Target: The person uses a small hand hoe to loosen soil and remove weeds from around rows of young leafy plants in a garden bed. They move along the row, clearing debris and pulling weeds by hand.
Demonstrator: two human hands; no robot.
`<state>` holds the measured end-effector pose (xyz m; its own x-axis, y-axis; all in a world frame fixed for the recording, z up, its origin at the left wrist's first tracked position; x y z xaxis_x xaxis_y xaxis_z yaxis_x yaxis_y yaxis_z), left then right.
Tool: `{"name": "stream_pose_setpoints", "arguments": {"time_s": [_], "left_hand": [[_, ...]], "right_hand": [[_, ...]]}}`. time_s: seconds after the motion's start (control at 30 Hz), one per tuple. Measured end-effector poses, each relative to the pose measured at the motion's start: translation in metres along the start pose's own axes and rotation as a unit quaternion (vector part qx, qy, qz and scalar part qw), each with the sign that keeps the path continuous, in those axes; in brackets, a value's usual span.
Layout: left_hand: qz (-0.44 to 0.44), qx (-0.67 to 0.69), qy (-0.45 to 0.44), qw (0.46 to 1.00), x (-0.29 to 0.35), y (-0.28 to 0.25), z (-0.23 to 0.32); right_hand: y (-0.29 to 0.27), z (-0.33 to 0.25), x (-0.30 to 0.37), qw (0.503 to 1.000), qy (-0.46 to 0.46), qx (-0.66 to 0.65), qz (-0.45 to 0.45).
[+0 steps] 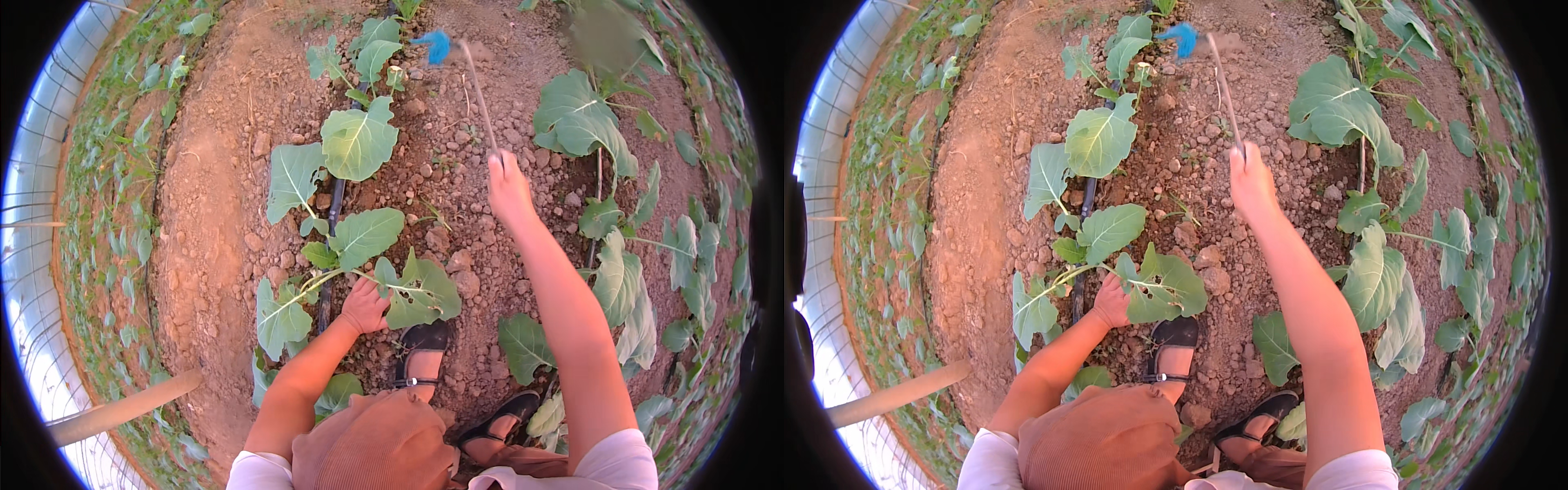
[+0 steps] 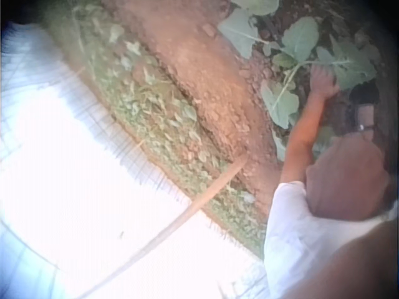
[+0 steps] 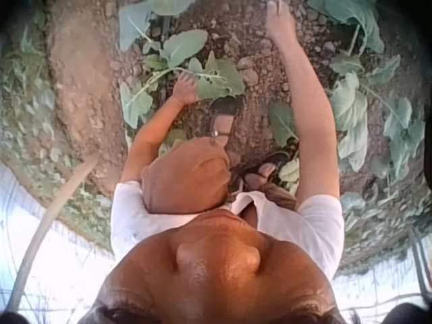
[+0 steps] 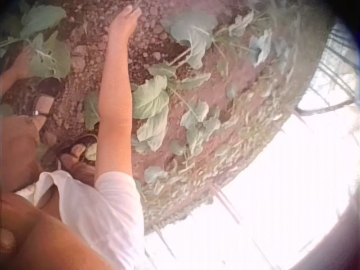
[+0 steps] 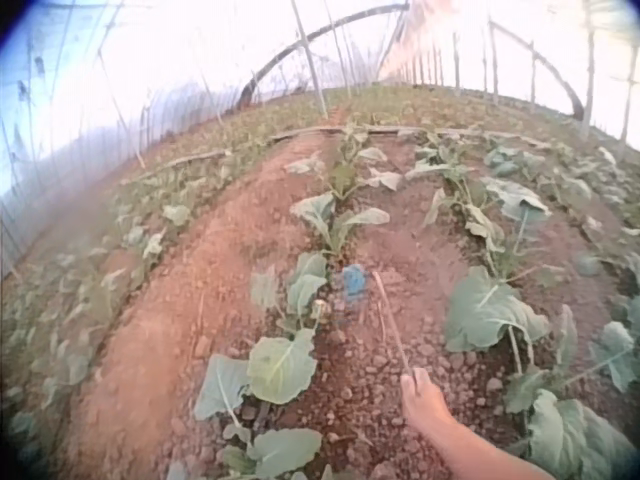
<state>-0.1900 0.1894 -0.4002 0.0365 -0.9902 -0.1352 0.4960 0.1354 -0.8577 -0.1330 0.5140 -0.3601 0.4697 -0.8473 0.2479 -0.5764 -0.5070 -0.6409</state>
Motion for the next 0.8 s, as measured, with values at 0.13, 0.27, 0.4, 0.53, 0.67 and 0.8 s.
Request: {"name": "stream_pose_setpoints", "arguments": {"time_s": [0.13,0.27,0.4,0.53,0.67,0.8], "left_hand": [[-0.016,0.006,-0.014,1.000,0.004,0.006,-0.006],[-0.039,-0.027,-0.001,0.999,0.010,0.013,-0.007],[-0.035,-0.021,0.001,0.999,0.006,0.013,-0.005],[-0.027,0.003,-0.007,1.000,0.006,0.013,-0.009],[-0.037,-0.006,-0.010,0.999,0.004,0.009,-0.007],[-0.034,-0.013,-0.012,0.999,0.000,0.008,-0.004]], "right_hand": [[0.021,-0.026,-0.075,0.999,0.029,0.033,0.010],[0.056,-0.053,-0.129,0.998,0.041,0.049,0.001],[0.079,-0.070,-0.156,0.995,0.064,0.062,-0.032],[0.090,-0.064,-0.136,0.993,0.072,0.044,-0.084],[0.071,-0.043,-0.112,0.983,0.025,0.111,-0.145],[0.030,-0.032,-0.097,0.987,-0.073,0.129,-0.062]]}}
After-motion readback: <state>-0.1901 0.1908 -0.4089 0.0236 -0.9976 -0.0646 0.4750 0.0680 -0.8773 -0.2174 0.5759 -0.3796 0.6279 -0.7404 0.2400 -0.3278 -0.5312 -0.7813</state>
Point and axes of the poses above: each hand's wrist, its own x-axis away from the middle knuckle, its own y-axis out of the palm, z = x × y, the point moved 10 cm from there along -x, towards the middle knuckle, and after that the axes turned 8 degrees about x, right-handed, at the moved point
